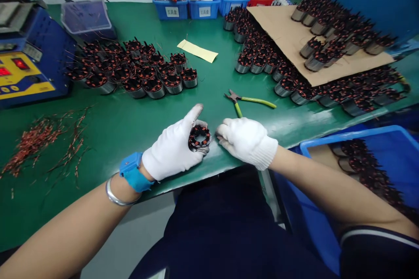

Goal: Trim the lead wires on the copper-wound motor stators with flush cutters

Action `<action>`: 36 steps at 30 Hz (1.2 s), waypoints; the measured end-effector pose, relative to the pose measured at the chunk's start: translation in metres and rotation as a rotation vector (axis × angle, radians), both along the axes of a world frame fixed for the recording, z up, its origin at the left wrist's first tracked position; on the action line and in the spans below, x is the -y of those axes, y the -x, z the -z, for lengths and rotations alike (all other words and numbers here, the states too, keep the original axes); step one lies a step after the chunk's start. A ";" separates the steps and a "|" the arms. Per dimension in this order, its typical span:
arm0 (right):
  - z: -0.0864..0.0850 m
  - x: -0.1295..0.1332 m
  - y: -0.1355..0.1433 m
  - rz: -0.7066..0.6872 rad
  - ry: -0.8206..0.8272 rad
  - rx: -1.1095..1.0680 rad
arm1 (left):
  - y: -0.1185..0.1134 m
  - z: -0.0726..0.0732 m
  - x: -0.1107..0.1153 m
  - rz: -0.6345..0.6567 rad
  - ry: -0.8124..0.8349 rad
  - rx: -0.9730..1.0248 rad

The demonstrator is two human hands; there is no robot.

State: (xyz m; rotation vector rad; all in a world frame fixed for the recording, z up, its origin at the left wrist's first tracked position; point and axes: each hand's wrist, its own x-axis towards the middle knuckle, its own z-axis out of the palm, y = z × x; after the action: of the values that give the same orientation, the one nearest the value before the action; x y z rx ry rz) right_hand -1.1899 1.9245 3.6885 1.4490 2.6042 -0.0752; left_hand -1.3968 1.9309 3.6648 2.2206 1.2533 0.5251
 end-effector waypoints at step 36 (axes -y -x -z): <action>-0.018 -0.008 -0.045 -0.007 0.477 -0.976 | -0.003 -0.001 0.002 -0.034 -0.275 -0.045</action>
State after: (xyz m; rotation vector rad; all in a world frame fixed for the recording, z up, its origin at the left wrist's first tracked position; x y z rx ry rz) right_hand -1.1445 1.9323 3.7068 1.4109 2.8746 -1.6390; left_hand -1.3941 1.9284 3.6654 2.4519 1.3103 0.7015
